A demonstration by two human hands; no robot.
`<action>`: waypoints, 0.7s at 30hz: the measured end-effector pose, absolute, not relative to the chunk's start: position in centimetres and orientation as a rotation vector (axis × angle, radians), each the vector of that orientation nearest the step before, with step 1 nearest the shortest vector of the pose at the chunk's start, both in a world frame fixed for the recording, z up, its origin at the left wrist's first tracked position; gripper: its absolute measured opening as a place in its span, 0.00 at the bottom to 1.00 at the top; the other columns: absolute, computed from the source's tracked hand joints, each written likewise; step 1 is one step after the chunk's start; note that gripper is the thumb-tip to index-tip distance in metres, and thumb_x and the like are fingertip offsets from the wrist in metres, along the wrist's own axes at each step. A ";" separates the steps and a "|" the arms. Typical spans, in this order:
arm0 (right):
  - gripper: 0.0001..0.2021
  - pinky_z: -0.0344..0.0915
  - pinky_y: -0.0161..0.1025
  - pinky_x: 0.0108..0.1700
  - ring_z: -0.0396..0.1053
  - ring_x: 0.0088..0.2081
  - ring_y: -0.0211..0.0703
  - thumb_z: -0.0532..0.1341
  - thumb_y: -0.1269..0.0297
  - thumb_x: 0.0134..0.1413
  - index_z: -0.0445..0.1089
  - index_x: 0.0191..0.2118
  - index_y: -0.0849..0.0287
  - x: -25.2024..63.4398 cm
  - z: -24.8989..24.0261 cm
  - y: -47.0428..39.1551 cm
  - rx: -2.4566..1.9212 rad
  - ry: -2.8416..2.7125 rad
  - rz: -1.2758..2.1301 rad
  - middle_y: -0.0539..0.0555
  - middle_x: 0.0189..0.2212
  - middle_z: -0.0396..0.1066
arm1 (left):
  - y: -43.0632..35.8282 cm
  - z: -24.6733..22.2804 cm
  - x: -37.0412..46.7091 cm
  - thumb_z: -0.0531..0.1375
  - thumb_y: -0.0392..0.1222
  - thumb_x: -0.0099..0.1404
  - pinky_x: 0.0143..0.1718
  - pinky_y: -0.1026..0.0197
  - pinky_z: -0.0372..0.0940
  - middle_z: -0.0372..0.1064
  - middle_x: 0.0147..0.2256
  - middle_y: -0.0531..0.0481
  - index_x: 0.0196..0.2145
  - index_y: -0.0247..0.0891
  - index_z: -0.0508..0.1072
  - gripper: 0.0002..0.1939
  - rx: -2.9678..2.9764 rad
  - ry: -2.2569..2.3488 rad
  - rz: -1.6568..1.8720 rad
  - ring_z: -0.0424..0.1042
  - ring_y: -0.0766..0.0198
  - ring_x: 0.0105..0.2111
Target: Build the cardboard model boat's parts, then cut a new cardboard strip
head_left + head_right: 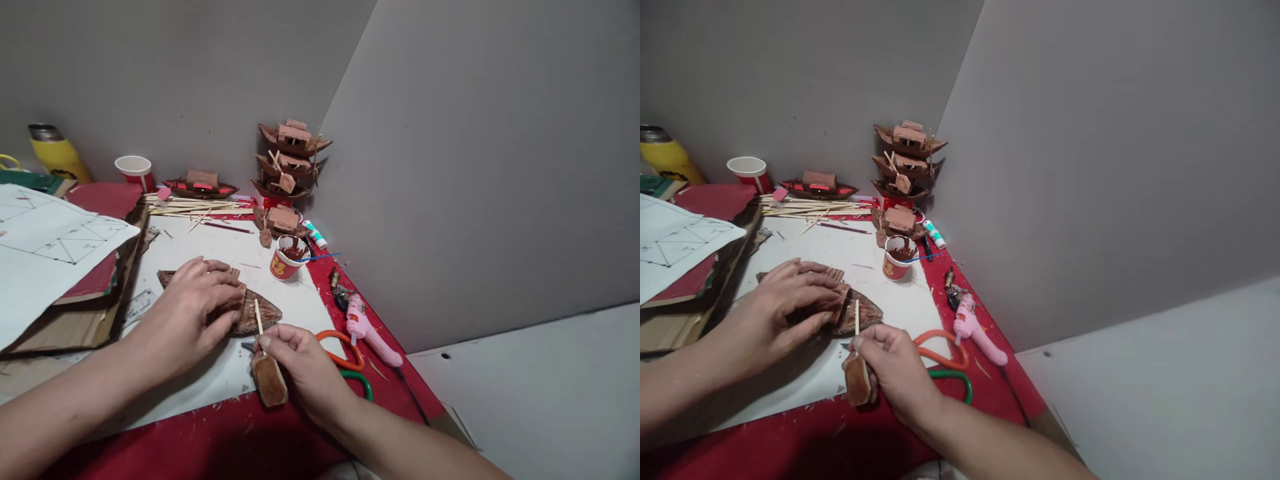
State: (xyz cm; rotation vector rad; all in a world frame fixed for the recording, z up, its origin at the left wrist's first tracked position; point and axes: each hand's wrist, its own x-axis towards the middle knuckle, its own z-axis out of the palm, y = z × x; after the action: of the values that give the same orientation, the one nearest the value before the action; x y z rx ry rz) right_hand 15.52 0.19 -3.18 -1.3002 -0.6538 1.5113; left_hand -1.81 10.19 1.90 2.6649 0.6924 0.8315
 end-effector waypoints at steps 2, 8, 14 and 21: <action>0.14 0.61 0.31 0.23 0.65 0.18 0.33 0.69 0.56 0.45 0.70 0.26 0.62 15.5 -3.3 0.3 -1.312 -0.660 1.501 0.49 0.21 0.73 | 10.5 1.9 -1.5 0.58 0.36 0.63 0.54 0.45 0.58 0.76 0.42 0.45 0.38 0.38 0.78 0.09 2.696 0.691 0.790 0.67 0.52 0.49; 0.13 0.61 0.31 0.22 0.63 0.16 0.31 0.67 0.56 0.48 0.69 0.26 0.61 15.3 -3.4 0.3 -1.353 -0.700 1.491 0.48 0.21 0.74 | 11.1 1.6 -0.8 0.57 0.37 0.64 0.55 0.43 0.56 0.75 0.41 0.46 0.34 0.39 0.79 0.09 2.712 0.672 0.709 0.66 0.51 0.49; 0.14 0.58 0.30 0.19 0.57 0.12 0.30 0.65 0.54 0.50 0.67 0.27 0.60 15.2 -3.5 0.3 -1.372 -0.774 1.506 0.44 0.12 0.66 | 11.0 0.9 -0.5 0.57 0.37 0.64 0.54 0.44 0.57 0.75 0.39 0.45 0.34 0.39 0.79 0.10 2.701 0.662 0.692 0.66 0.51 0.48; 0.14 0.53 0.27 0.12 0.59 0.11 0.31 0.65 0.54 0.50 0.66 0.28 0.59 15.1 -3.7 0.5 -1.391 -0.787 1.525 0.45 0.13 0.68 | 10.8 0.6 -0.2 0.56 0.36 0.64 0.53 0.45 0.58 0.76 0.38 0.45 0.32 0.37 0.79 0.11 2.693 0.656 0.693 0.66 0.50 0.48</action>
State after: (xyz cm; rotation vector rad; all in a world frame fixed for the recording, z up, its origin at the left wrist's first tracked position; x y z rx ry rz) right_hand 15.07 0.51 -3.71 -1.3913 -0.7873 1.5249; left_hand -0.19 10.85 0.62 2.6931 0.6562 0.6934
